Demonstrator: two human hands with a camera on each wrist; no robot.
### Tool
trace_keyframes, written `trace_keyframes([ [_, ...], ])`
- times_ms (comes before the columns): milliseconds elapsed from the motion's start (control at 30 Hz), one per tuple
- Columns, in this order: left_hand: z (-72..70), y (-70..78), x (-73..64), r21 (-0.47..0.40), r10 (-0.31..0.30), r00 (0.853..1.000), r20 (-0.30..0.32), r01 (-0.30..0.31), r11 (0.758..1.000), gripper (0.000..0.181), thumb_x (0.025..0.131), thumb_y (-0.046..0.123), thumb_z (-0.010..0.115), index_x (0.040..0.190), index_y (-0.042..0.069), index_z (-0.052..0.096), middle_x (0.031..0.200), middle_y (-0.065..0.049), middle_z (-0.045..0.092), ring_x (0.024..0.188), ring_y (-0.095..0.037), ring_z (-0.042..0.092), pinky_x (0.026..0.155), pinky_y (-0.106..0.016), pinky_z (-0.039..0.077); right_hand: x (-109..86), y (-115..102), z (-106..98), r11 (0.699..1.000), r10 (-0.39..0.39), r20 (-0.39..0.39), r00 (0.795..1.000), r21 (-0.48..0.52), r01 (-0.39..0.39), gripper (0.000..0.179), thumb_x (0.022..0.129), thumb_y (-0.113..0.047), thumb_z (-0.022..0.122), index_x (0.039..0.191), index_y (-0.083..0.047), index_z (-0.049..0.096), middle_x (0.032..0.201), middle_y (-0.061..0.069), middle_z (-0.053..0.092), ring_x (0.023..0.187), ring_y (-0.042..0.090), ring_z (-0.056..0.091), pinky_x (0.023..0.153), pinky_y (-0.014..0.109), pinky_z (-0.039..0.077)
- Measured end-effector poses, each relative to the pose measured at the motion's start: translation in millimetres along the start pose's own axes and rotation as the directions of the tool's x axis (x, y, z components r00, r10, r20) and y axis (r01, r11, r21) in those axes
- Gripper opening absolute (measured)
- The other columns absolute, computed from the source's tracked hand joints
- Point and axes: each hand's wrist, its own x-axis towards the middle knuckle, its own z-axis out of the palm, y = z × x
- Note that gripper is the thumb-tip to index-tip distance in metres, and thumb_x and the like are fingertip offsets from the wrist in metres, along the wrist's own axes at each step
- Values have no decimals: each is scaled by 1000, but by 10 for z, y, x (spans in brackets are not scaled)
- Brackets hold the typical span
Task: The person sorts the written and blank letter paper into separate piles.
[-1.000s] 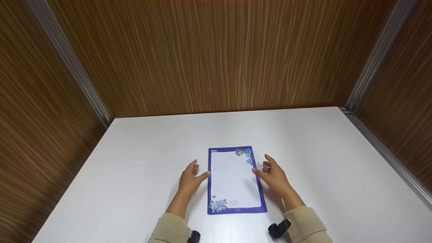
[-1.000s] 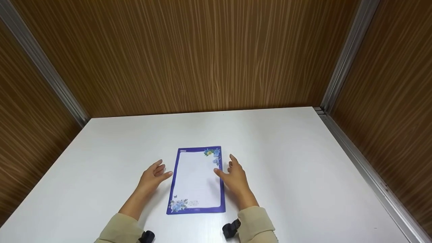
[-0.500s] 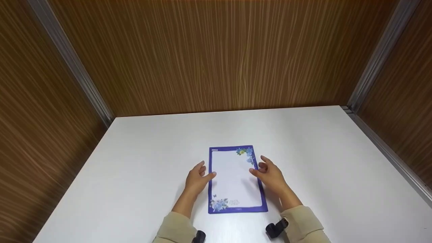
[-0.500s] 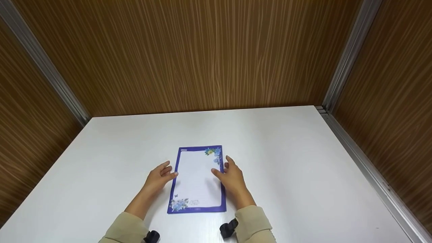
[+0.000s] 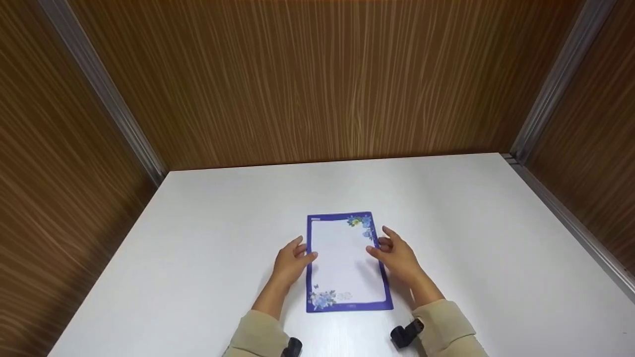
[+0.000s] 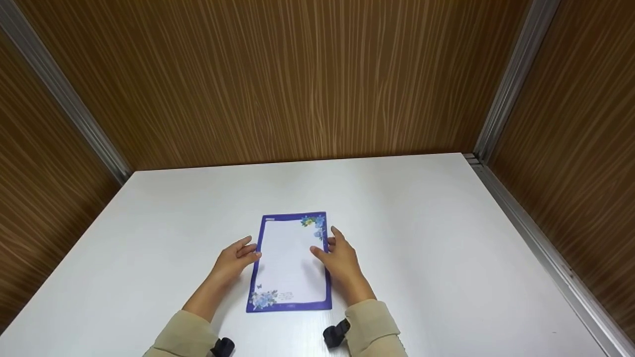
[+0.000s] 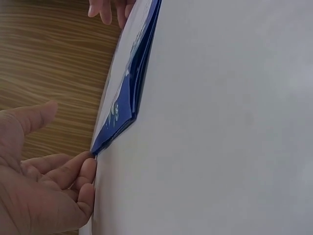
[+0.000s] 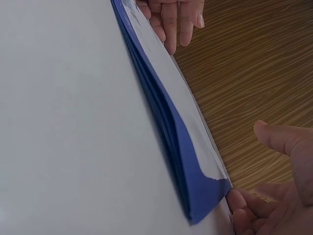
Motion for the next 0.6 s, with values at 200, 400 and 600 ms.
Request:
trace_keyframes([
  [200,-17,11,-9,-26,7,1000,3,-7,1000,64,88,13,67,142,-4,37,134,-22,50,125,-35,46,103,-39,39,-8,-9,-2,999,-12,-7,1000,32,12,78,88,-25,70,149,-3,27,137,25,46,122,37,48,103,47,38],
  [400,-13,20,-23,-53,21,1000,-8,-22,998,62,89,12,65,141,-5,38,133,-22,52,122,-35,49,101,-38,41,-6,-4,-1,998,-32,-22,999,62,33,73,88,-20,70,147,-2,30,135,26,48,119,38,50,99,47,42],
  [600,0,38,-25,-93,52,999,-14,-53,994,59,89,11,64,139,-8,39,133,-23,51,123,-36,48,101,-38,41,-16,-12,3,996,-52,-54,997,68,56,66,88,-14,69,144,-1,37,132,25,51,116,38,52,96,47,45],
])
